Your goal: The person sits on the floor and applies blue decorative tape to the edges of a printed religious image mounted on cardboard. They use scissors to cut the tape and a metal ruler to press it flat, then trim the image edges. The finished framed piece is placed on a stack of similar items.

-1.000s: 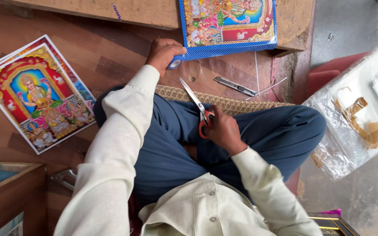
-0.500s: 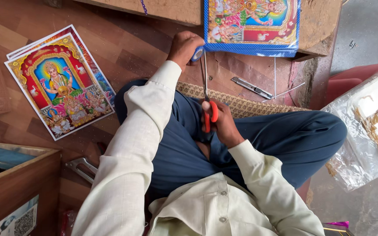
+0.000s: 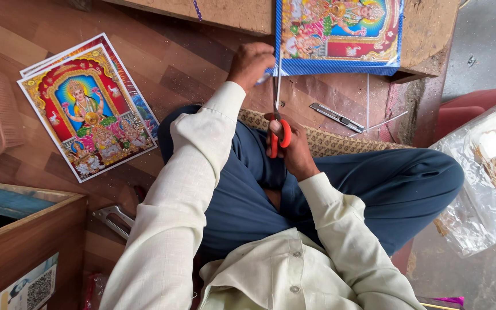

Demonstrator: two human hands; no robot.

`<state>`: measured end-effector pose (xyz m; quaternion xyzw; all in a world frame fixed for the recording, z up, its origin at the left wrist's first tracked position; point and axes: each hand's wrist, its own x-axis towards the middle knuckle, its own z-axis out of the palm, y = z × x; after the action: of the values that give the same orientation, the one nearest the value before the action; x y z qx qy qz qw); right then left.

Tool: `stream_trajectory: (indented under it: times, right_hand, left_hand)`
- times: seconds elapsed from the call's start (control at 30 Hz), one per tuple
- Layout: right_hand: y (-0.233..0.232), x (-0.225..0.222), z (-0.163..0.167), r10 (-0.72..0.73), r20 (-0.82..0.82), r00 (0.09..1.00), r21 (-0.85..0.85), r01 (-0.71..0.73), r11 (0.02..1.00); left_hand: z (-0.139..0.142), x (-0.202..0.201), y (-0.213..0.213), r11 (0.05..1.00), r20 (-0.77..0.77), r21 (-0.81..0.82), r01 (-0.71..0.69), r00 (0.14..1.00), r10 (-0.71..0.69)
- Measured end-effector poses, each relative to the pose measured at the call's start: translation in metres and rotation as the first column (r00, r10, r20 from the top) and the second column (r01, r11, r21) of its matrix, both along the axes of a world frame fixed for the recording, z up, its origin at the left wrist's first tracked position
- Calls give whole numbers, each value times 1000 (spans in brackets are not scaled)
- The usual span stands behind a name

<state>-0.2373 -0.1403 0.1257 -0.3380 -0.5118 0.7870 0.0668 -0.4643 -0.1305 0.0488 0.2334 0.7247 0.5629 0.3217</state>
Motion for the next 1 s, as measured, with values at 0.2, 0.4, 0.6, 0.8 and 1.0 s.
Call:
stream_trajectory:
  times: [0.2,0.4,0.6,0.8,1.0]
  right_hand:
    - [3,14,4,-9,55,998,27,8,1000]
    - [3,11,0,-29,45,999,59,26,998]
    - [6,16,-6,-79,36,996,37,78,996]
    - [4,15,-17,-83,34,996,28,82,996]
    - [22,38,-16,98,308,946,515,-253,819]
  left_hand:
    - [8,9,-3,996,17,-15,90,996,-90]
    - [11,7,-4,994,-9,-41,106,994,-106]
    - [8,7,-5,993,69,-43,110,992,-107]
    - [-2,5,-4,995,12,-55,84,996,-84]
    - [-2,-19,-3,988,-313,75,-136,937,153]
